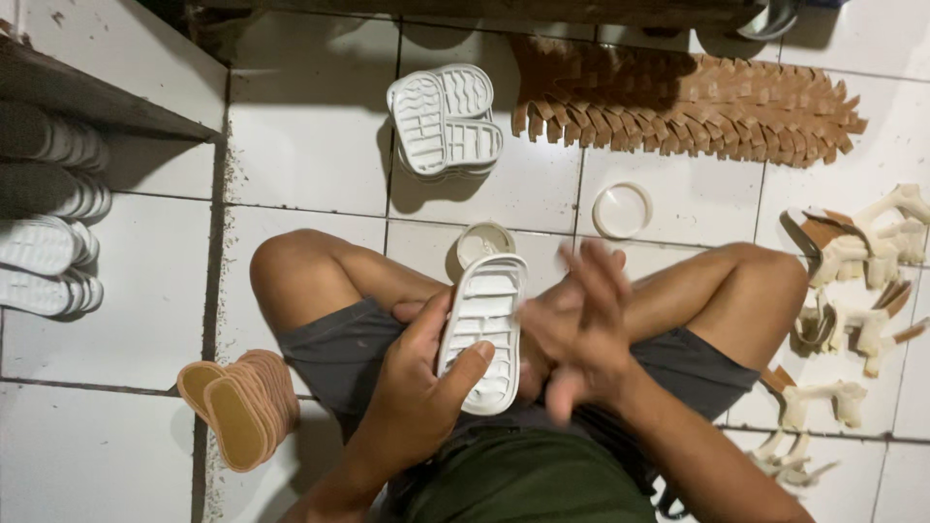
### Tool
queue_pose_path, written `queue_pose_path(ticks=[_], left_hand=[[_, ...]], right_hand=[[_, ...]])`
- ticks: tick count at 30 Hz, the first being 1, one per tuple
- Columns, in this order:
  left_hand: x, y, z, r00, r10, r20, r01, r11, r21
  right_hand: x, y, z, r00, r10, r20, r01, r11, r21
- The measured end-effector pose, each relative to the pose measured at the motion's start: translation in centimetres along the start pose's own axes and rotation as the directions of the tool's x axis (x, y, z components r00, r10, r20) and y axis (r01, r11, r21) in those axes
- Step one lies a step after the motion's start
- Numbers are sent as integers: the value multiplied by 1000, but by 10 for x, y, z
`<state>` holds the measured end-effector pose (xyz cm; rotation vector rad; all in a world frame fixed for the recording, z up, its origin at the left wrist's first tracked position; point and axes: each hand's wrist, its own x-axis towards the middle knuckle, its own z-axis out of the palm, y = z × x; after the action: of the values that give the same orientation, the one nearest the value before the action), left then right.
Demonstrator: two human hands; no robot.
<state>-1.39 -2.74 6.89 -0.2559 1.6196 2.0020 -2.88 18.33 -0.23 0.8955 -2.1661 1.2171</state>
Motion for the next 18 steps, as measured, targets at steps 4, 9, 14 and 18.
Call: queue_pose_path(ticks=[4,9,14,18], left_hand=[[2,1,9,987,160,1,-157,966,206],[7,4,17,965,252,-69,-209,903,375],[12,9,19,951,302,-67,-244,865,438],[16,13,22,955,277,-110,-195,859,474]], right_hand=[[-3,-4,-1,996,93,17,-93,995,24],[-13,-6,-12,980,193,51,-189,979,-82],[-13,2,-12,999,29,-31,-31,998,-62],[-19,1,-11,998,58,33,-50,979,-200]])
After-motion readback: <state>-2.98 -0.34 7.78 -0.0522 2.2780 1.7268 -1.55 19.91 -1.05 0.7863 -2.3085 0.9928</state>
